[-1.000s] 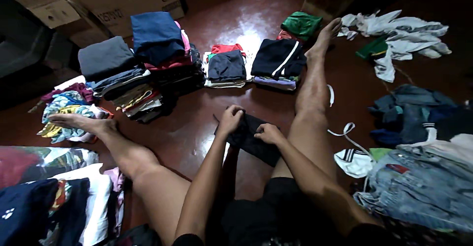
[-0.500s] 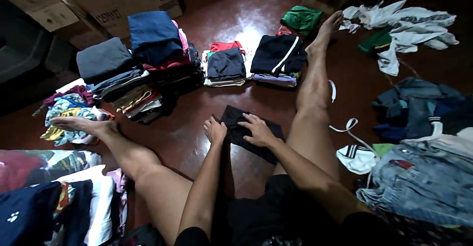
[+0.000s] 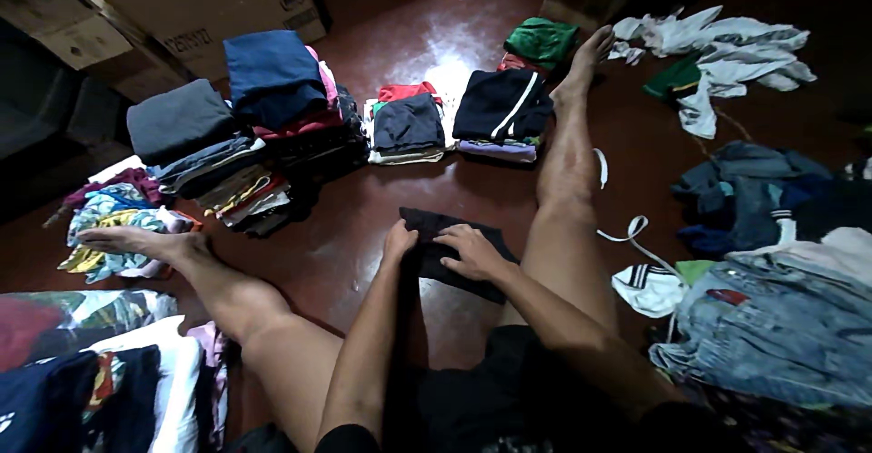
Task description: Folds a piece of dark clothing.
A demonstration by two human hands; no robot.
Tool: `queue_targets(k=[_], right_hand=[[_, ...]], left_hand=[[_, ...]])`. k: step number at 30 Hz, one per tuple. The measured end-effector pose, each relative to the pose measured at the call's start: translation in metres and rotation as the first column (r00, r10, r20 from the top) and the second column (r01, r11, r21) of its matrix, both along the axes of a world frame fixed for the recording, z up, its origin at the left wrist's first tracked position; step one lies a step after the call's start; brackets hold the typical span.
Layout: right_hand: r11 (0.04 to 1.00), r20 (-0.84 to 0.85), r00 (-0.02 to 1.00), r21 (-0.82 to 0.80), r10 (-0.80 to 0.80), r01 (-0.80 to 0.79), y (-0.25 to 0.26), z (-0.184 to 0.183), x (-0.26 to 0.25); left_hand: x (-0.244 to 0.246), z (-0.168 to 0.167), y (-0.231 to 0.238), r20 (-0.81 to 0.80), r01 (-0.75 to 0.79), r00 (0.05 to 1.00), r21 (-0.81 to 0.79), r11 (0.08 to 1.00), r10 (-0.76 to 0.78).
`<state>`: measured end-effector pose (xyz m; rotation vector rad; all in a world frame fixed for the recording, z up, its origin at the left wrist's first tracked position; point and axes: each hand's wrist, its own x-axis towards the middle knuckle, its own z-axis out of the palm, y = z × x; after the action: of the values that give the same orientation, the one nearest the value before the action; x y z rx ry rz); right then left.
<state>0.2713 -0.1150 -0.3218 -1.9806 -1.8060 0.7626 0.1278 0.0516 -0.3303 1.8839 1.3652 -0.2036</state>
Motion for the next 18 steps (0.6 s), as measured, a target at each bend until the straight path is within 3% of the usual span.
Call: queue_targets(k=[5, 9, 11, 14, 18], right_hand=[[0.986, -0.008, 1.0, -0.167, 0.004, -0.006, -0.023, 0.001, 0.008], [0.985, -0.149, 0.985, -0.163, -0.086, 0.061, -0.015, 0.009, 0.012], [0.98, -0.237, 0.956, -0.143, -0.17, 0.138, -0.012, 0.013, 0.015], [0.958, -0.304, 0.909, -0.129, -0.285, 0.257, -0.01, 0.009, 0.02], [0.944, -0.295, 0.899, -0.16, -0.324, 0.288, -0.015, 0.008, 0.027]], left_hand=[[-0.057, 0.01, 0.029, 0.224, -0.105, 0.97, 0.054, 0.993, 0.091], [-0.078, 0.049, 0.021, 0.275, -0.175, 0.955, 0.22, 0.96, 0.111], [-0.069, 0.068, -0.005, 0.251, -0.162, 0.965, 0.331, 0.93, 0.079], [-0.039, 0.068, -0.05, 0.103, -0.017, 0.994, 0.418, 0.908, -0.029], [0.01, 0.022, -0.088, -0.086, 0.141, 0.989, 0.316, 0.938, -0.12]])
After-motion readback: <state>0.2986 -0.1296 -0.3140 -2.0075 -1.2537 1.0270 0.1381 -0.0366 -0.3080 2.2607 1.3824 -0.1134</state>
